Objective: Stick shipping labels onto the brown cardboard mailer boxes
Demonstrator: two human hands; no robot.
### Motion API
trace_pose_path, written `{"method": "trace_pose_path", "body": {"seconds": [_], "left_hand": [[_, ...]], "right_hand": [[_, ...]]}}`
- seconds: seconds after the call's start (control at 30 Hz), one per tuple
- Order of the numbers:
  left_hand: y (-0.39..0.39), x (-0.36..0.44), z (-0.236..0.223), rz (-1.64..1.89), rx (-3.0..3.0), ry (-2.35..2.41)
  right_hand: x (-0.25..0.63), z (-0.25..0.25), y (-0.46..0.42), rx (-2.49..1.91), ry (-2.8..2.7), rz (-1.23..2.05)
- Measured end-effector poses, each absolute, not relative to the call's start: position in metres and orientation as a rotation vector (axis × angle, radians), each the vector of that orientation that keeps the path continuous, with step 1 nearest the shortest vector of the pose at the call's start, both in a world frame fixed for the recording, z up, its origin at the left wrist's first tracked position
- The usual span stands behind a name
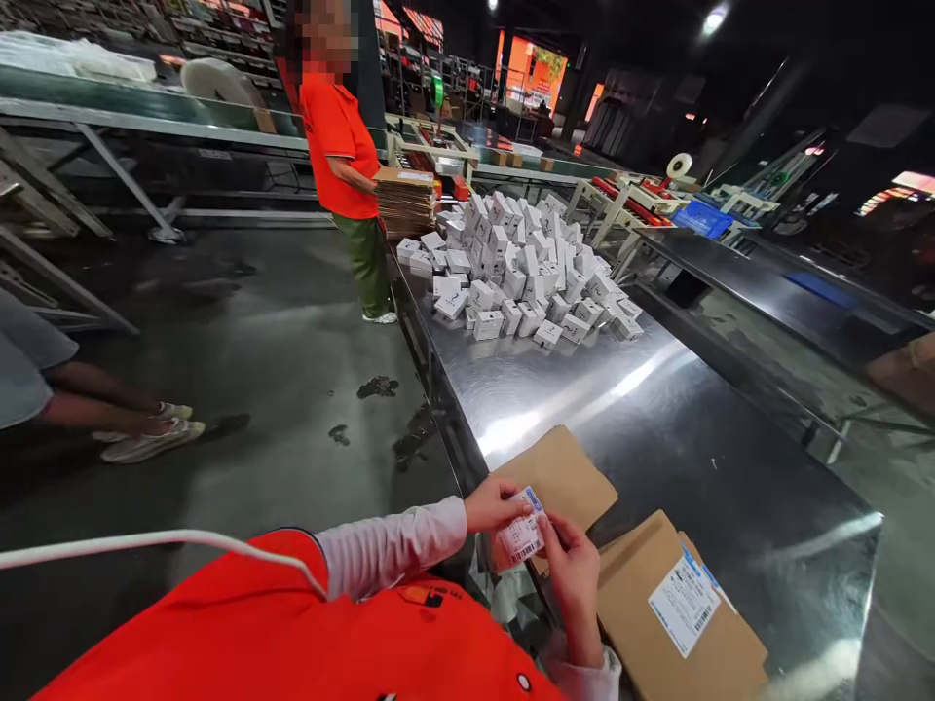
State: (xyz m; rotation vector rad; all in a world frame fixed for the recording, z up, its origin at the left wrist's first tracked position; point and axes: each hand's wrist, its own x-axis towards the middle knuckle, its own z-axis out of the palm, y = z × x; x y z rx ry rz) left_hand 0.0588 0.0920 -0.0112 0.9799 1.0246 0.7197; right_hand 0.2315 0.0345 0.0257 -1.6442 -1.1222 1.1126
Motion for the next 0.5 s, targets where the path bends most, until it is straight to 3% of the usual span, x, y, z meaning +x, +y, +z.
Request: {"method": "trace_pose_path", "body": {"seconds": [0.33,0.5], "left_hand": [[0.090,0.053,0.014,0.744,1.002,1.211],[0.080,0.053,0.016,0.689,1.023,1.284]], "right_hand": [[0.238,0.012,0.045,-1.835,-1.404,0.837],[0.221,0.029,0.040,-1.770,-1.314,0.937]]}}
